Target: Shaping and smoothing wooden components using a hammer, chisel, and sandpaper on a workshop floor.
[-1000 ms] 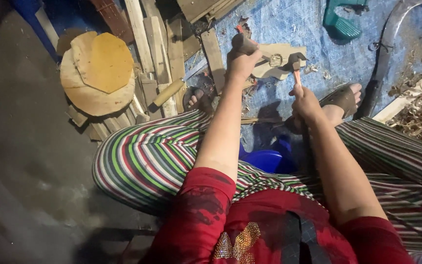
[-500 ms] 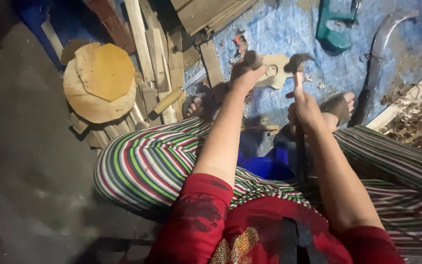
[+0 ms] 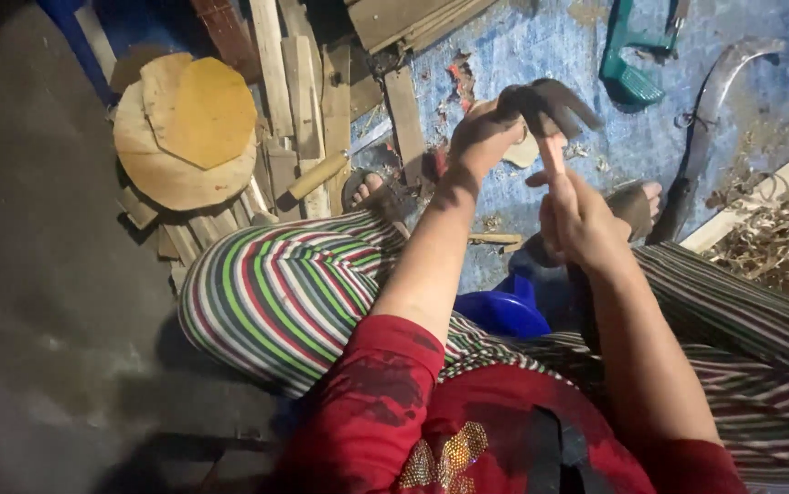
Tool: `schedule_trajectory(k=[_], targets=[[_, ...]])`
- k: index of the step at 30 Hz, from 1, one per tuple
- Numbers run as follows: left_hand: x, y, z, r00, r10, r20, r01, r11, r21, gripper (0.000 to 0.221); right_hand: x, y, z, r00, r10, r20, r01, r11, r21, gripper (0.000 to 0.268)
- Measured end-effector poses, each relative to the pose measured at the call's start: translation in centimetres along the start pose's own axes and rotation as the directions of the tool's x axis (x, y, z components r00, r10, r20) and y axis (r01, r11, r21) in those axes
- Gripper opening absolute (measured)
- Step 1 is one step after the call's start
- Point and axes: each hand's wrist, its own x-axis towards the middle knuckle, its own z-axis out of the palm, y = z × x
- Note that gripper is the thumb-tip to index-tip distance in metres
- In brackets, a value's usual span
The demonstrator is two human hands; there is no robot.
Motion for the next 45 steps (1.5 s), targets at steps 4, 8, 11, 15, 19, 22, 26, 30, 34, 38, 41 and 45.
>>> schedule_trajectory(k=[4, 8, 11, 15, 19, 22, 26, 30, 34, 38, 41, 45], targets=[[-0.6, -1.1, 0.7, 0.979, 0.142, -0.147, -0.142, 0.990, 0.009, 0.033, -1.0, -0.8, -1.7, 0.997, -0.070, -0.020, 0.072, 0.978, 0.197, 0.057], [0.9, -1.2, 1.0, 0.998, -0.017, -0.057, 0.013, 0.998, -0.066, 0.034, -0.3, -0.9, -3.3, 0.966, -0.223, -0.128, 0.250, 0.928, 0.274, 0.064], [0.9, -0.8, 0.4, 0.995, -0.005, -0.104, 0.005, 1.000, 0.005, 0.026, 4.1, 5.1, -0.2, 0.989, -0.049, -0.142, 0.085, 0.963, 0.257, 0.057], [2.9, -3.0, 1.4, 0.989, -0.110, -0.103, 0.102, 0.992, -0.080, 0.040, 9.2, 15.7, 5.3, 0.963, 0.261, -0.062, -0.237, 0.937, 0.256, 0.056], [2.4, -3.9, -0.5, 0.967, -0.253, -0.023, 0.248, 0.961, -0.126, 0.051, 10.1, 19.1, 6.6, 0.976, 0.219, -0.003, -0.218, 0.970, 0.110, 0.069], [4.7, -8.2, 0.6, 0.969, -0.239, -0.055, 0.195, 0.887, -0.418, 0.033, 10.0, 18.3, 6.2, 0.974, 0.223, 0.024, -0.225, 0.970, 0.089, 0.072], [4.1, -9.2, 0.7, 0.951, -0.286, -0.119, 0.081, 0.602, -0.794, 0.031, 9.9, 17.9, 6.0, 0.964, 0.262, 0.034, -0.264, 0.953, 0.148, 0.068], [5.4, -16.0, 2.4, 0.937, -0.348, 0.037, 0.162, 0.337, -0.927, 0.046, 10.9, 19.6, 6.3, 0.956, 0.287, 0.061, -0.293, 0.947, 0.135, 0.069], [5.9, -18.9, 3.7, 0.890, -0.438, 0.125, 0.209, 0.149, -0.967, 0.039, 11.0, 19.8, 6.3, 0.948, 0.304, 0.093, -0.315, 0.939, 0.140, 0.072], [5.4, -14.8, 1.1, 0.920, -0.389, 0.041, 0.178, 0.326, -0.928, 0.035, 11.0, 20.0, 6.3, 0.944, 0.307, 0.119, -0.321, 0.938, 0.131, 0.070], [9.5, -18.0, 2.9, 0.947, -0.322, 0.005, 0.201, 0.579, -0.790, 0.039, 10.7, 19.1, 6.1, 0.939, 0.325, 0.114, -0.339, 0.928, 0.153, 0.072], [8.8, -11.5, 0.2, 0.975, -0.219, 0.030, 0.194, 0.787, -0.586, 0.029, 11.0, 19.7, 6.7, 0.947, 0.314, 0.072, -0.322, 0.936, 0.140, 0.071]])
